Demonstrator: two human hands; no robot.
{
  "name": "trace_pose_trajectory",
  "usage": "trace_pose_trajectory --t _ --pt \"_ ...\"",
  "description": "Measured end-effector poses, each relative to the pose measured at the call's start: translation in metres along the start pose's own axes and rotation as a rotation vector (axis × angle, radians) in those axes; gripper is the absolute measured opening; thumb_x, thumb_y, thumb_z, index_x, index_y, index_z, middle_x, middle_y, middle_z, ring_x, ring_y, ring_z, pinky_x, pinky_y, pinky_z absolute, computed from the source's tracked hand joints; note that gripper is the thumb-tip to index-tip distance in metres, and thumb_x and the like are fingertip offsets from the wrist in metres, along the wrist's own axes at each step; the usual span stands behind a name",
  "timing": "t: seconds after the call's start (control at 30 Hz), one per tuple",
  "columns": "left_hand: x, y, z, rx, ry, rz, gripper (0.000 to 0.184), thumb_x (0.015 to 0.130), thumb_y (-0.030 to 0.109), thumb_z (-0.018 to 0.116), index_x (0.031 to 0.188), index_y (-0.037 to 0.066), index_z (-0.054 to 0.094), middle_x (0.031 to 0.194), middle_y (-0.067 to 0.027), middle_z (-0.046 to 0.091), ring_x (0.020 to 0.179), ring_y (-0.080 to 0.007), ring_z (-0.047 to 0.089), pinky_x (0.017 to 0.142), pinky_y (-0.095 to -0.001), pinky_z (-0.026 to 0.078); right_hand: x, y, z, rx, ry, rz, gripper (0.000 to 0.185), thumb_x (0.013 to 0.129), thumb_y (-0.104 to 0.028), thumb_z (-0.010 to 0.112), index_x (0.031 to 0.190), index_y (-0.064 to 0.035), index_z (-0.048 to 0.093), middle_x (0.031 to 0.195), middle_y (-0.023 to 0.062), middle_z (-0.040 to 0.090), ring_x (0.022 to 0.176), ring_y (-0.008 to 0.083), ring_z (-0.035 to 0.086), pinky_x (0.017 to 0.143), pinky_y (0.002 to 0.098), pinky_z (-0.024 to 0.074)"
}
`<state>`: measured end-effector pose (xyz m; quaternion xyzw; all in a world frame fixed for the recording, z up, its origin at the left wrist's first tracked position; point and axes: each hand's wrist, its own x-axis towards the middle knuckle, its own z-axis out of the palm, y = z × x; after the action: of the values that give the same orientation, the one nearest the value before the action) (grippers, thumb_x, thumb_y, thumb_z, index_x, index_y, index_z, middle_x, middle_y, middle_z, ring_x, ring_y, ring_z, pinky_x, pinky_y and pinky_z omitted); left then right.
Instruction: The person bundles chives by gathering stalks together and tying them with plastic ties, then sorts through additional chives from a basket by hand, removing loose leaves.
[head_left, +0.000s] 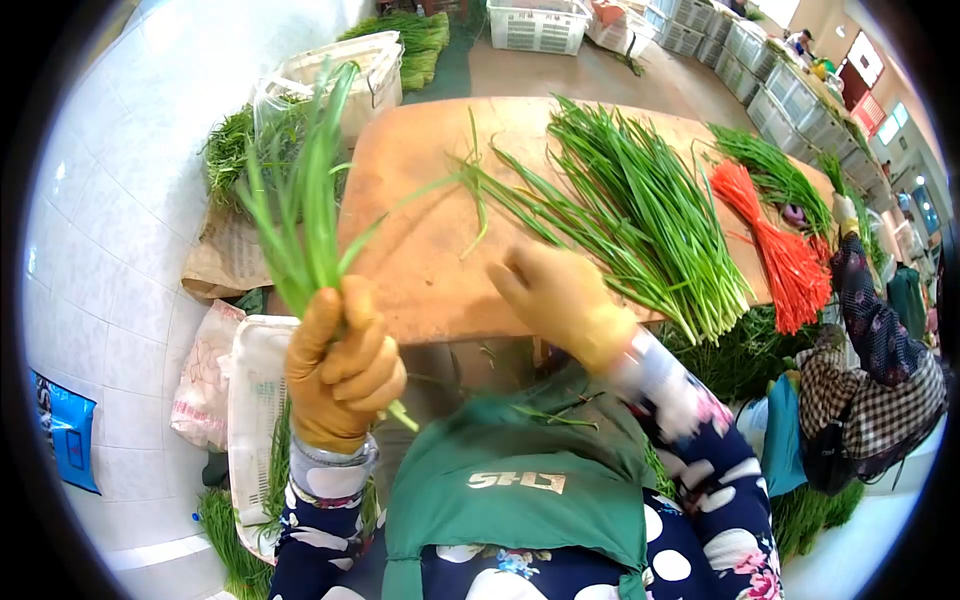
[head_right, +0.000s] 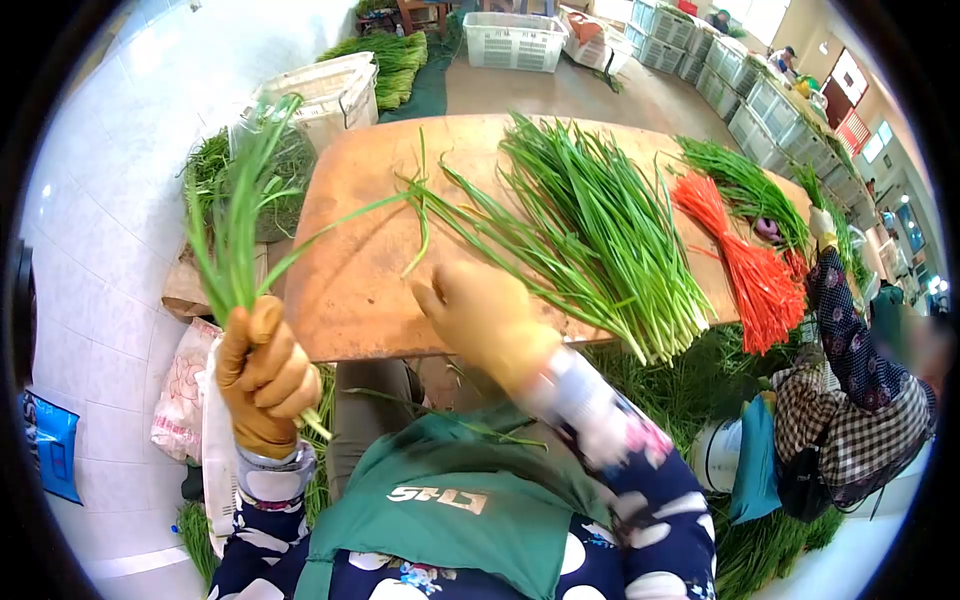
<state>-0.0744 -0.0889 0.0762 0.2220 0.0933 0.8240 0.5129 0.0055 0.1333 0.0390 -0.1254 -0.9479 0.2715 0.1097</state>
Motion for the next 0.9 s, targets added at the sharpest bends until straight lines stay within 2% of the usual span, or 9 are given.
trace_pose_trajectory --t 0.23,0.33,0.43,0.47,0.5,0.57,0.7,0.87,0.9 --pt "-0.007 0.044 -0.012 0.044 -0.024 0.169 0.036 0.104 0.028 0.034 0.114 0.000 0.054 0.053 0.0042 0.035 0.037 -0.0037 0.030 0.033 -0.0193 0.027 0.090 0.003 0.052 -0.294 0.011 0.256 0.034 0.082 -0.038 0.064 0.088 -0.0044 0.069 0.084 0.0208 0.068 0.081 0.0361 0.068 0.074 0.0436 0.0533" --pt "-0.008 0.012 -0.055 -0.182 0.194 -0.001 0.039 0.103 0.026 0.038 0.128 0.000 0.051 0.054 0.0059 0.030 0.039 -0.0036 0.028 0.033 -0.0198 0.025 0.064 0.026 0.037 -0.097 0.030 0.260 0.028 0.081 -0.030 0.064 0.084 -0.0024 0.068 0.072 0.0172 0.067 0.067 0.0302 0.066 0.063 0.0380 0.0525" --pt "0.003 -0.048 -0.066 -0.208 0.248 -0.229 0.038 0.103 0.028 0.041 0.128 0.001 0.052 0.062 0.0038 0.049 0.046 -0.0068 0.044 0.040 -0.0206 0.037 0.009 0.030 0.020 0.189 0.098 0.261 0.022 0.084 -0.022 0.065 0.082 -0.0002 0.064 0.066 0.0124 0.064 0.059 0.0204 0.063 0.058 0.0317 0.0504" --pt "0.007 -0.069 -0.062 -0.044 0.472 -0.300 0.039 0.101 0.028 0.044 0.128 0.002 0.052 0.075 0.0001 0.057 0.060 -0.0103 0.053 0.052 -0.0243 0.045 -0.013 0.026 0.014 0.334 0.140 0.268 0.019 0.085 -0.018 0.065 0.082 0.0008 0.062 0.063 0.0096 0.062 0.056 0.0154 0.061 0.055 0.0287 0.0489" --pt "0.008 -0.086 -0.060 0.126 0.689 -0.374 0.039 0.100 0.029 0.047 0.128 0.003 0.052 0.088 -0.0036 0.065 0.074 -0.0139 0.062 0.064 -0.0281 0.054 -0.033 0.016 0.002 0.378 0.043 0.369 0.028 0.084 -0.028 0.068 0.086 -0.0013 0.060 0.074 0.0172 0.065 0.065 0.0316 0.065 0.060 0.0370 0.0497" --pt "0.002 -0.112 -0.071 0.025 0.598 -0.346 0.040 0.100 0.029 0.047 0.130 0.002 0.051 0.102 -0.0078 0.063 0.090 -0.0182 0.061 0.079 -0.0330 0.051 -0.070 0.015 0.002 0.251 0.174 0.089 0.026 0.085 -0.028 0.067 0.084 -0.0035 0.059 0.070 0.0147 0.063 0.062 0.0306 0.063 0.057 0.0388 0.0478" --pt "0.017 -0.128 -0.056 -0.075 0.468 -0.307 0.041 0.099 0.027 0.049 0.132 0.002 0.048 0.120 -0.0130 0.060 0.112 -0.0253 0.058 0.100 -0.0410 0.045 -0.109 -0.002 0.002 0.211 -0.035 0.157 0.020 0.085 -0.025 0.067 0.085 -0.0075 0.058 0.075 0.0120 0.063 0.065 0.0307 0.062 0.057 0.0394 0.0483" --pt "0.013 -0.131 -0.079 -0.055 0.427 -0.416 0.036 0.099 0.025 0.048 0.126 0.002 0.050 0.117 -0.0121 0.063 0.113 -0.0303 0.059 0.091 -0.0485 0.050 -0.120 0.017 -0.022 0.289 0.063 0.002 0.016 0.084 -0.021 0.068 0.088 -0.0077 0.058 0.075 0.0101 0.062 0.065 0.0297 0.062 0.059 0.0381 0.0495" --pt "0.025 -0.122 -0.047 -0.014 0.579 -0.410 0.034 0.099 0.027 0.049 0.124 0.003 0.052 0.098 -0.0042 0.065 0.091 -0.0228 0.064 0.077 -0.0427 0.054 -0.122 0.024 -0.035 0.210 0.175 -0.055 0.015 0.083 -0.019 0.068 0.088 -0.0085 0.059 0.076 0.0099 0.062 0.066 0.0289 0.062 0.059 0.0379 0.0497"
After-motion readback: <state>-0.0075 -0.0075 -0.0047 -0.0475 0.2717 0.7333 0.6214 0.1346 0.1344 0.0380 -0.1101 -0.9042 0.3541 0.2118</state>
